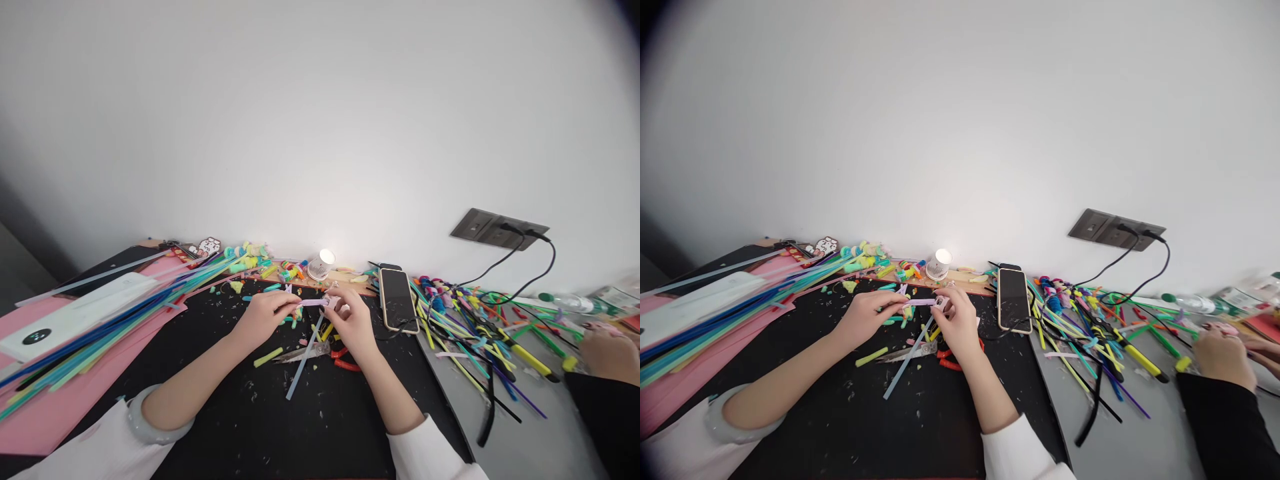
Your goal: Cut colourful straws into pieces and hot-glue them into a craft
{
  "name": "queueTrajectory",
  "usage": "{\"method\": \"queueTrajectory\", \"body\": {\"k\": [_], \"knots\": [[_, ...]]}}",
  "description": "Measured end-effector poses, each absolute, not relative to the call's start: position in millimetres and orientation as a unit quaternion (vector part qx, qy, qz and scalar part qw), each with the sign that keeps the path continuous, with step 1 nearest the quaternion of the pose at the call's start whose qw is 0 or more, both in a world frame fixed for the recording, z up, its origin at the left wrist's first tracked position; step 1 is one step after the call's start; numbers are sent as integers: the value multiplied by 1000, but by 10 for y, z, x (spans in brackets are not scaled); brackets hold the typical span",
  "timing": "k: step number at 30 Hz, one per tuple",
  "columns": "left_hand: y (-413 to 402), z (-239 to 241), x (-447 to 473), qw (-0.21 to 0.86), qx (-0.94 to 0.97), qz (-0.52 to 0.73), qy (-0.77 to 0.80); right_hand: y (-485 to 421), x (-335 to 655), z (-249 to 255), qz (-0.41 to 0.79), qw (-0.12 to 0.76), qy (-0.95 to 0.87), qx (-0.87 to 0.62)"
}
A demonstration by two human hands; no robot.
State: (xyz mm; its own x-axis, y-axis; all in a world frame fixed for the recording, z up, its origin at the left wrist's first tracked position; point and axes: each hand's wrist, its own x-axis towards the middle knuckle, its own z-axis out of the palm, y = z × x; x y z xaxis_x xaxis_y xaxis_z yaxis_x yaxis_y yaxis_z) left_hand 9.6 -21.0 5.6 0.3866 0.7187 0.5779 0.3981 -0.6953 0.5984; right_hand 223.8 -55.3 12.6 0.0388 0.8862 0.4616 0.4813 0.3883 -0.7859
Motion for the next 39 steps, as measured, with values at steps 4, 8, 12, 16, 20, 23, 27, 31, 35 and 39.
{"method": "queueTrajectory", "body": {"k": [4, 8, 12, 16, 20, 23, 27, 31, 35, 39], "knots": [[-210, 53, 102, 190, 816, 429, 337, -568, 2252, 138, 105, 456, -745, -475], [-217, 39, 115, 193, 819, 427, 331, -577, 2234, 143, 41, 435, -777, -454], [-236, 55, 129, 194, 826, 412, 333, -575, 2219, 130, 18, 413, -795, -443], [-249, 76, 138, 209, 825, 401, 339, -574, 2213, 111, 8, 399, -803, -442], [-237, 54, 141, 245, 806, 409, 350, -576, 2212, 106, 0, 397, -803, -444], [-227, 31, 148, 278, 785, 426, 355, -574, 2214, 110, -1, 403, -797, -450], [-228, 38, 155, 291, 766, 445, 362, -570, 2219, 116, 2, 400, -794, -458], [-220, 59, 143, 283, 752, 460, 378, -569, 2221, 110, 10, 401, -787, -469], [-200, 64, 124, 270, 735, 469, 410, -568, 2222, 97, 20, 409, -783, -468], [-190, 72, 118, 272, 721, 467, 433, -565, 2226, 95, 26, 416, -780, -467]]}}
